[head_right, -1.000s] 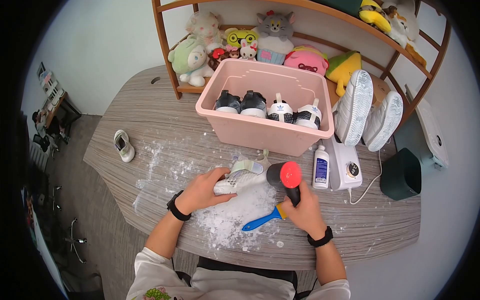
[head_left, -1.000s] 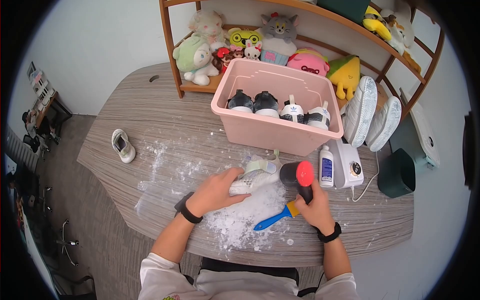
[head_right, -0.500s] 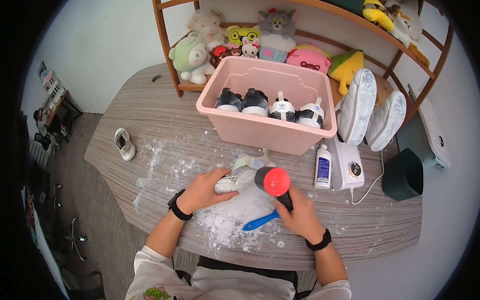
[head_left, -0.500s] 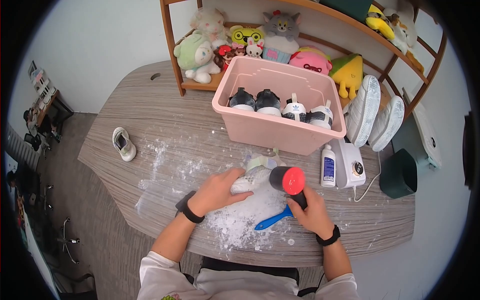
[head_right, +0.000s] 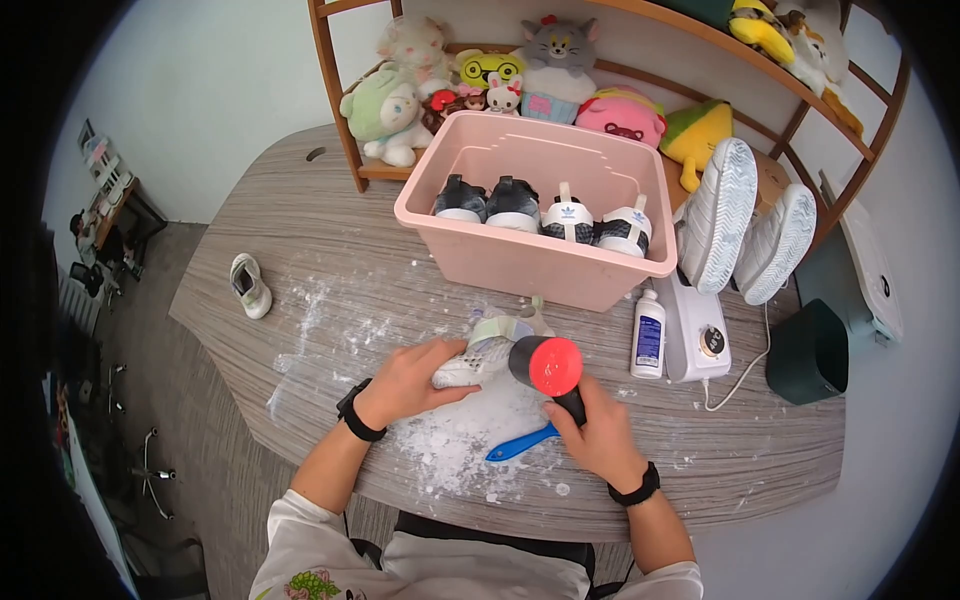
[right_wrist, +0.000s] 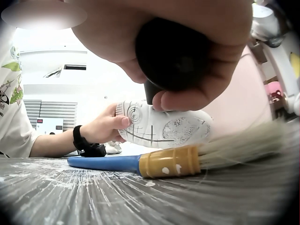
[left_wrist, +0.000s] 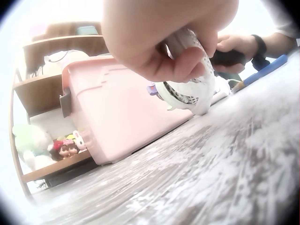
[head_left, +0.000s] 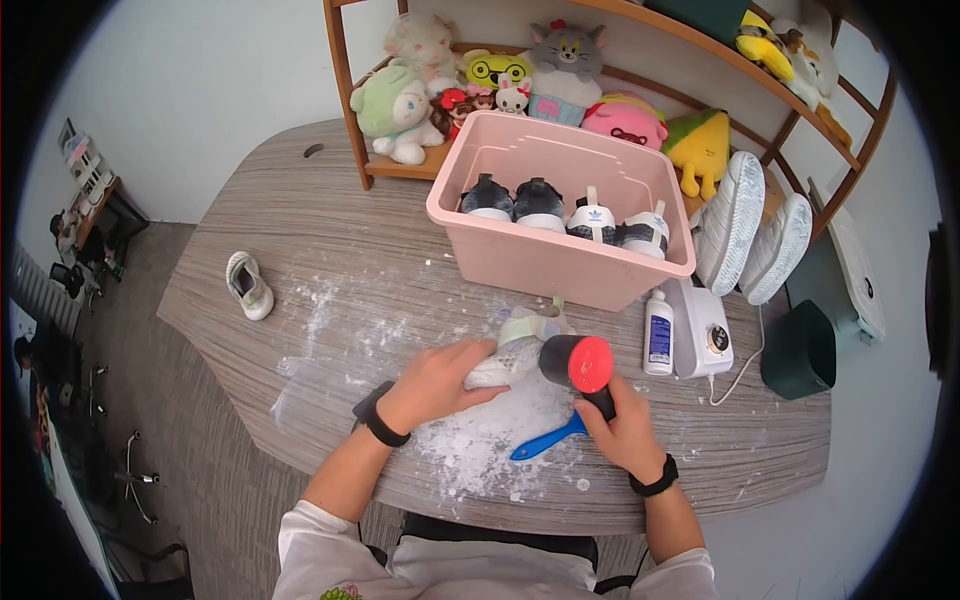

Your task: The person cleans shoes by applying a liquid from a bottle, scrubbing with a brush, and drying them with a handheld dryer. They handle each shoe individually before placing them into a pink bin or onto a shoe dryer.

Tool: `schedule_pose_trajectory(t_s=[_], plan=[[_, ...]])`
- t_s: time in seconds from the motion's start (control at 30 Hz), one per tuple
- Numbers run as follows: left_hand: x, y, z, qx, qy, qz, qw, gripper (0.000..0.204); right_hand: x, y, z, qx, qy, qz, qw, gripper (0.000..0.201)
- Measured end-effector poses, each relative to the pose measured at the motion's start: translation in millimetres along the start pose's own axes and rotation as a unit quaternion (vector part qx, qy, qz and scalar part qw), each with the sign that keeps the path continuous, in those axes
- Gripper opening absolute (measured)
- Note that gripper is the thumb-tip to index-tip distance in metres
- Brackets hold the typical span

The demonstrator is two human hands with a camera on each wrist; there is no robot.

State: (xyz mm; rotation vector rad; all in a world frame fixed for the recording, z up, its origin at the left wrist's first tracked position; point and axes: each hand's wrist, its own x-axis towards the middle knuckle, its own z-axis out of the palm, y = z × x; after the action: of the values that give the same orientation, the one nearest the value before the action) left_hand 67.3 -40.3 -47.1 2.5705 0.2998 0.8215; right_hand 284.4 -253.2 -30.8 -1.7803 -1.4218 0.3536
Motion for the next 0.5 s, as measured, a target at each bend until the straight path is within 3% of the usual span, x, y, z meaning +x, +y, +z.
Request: schedule_pose_trajectory(t_s=[0.13,0.43,0.5], plan=[[0.7,4.0,-0.8,0.019,0.018,0.019,0.999,0.052,1.5,-6.1,-1.1,-0.008,0.016,0.014,1.0,0.043],[1.9,1.7,-0.7,0.046,0.059,0.037,0.997,0.053,-4.0,-11.6,1.2,0.019,-0.023,-0.044,0.999,0.043],[2.5,3.9,-1.8,0.06,0.055,0.042,0.996,0.054,-3.5,-13.5,1.3,0.043,-0.011,0.006,0.999,0.044]])
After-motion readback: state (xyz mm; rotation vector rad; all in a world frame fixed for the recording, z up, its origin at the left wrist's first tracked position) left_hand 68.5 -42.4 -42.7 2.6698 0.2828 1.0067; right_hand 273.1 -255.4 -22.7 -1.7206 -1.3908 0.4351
